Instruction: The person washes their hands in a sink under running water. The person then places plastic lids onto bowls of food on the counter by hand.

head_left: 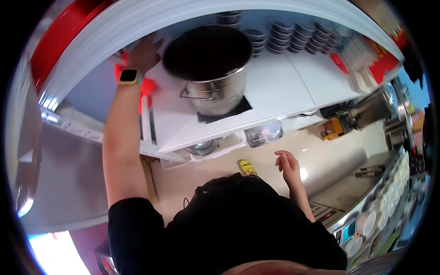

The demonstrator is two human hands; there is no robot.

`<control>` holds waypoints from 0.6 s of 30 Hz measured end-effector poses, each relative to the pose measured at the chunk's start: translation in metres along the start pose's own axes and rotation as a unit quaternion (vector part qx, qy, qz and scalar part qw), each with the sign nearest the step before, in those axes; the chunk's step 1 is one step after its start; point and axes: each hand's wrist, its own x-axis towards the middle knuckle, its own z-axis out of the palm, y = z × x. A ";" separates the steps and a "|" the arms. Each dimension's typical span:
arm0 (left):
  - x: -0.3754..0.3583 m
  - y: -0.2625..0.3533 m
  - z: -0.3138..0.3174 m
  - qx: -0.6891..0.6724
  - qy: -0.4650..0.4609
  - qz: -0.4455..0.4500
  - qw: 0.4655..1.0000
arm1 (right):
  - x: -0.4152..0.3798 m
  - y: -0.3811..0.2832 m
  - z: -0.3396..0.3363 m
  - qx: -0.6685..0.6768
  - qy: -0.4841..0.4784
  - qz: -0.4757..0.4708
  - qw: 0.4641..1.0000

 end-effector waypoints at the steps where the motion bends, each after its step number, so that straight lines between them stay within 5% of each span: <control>1: -0.001 -0.001 -0.003 0.007 -0.007 -0.011 1.000 | -0.001 0.001 0.000 0.005 -0.001 -0.005 1.000; 18: -0.004 0.018 -0.031 -0.005 -0.032 -0.056 0.998 | 0.002 0.001 0.001 0.025 -0.018 -0.009 0.999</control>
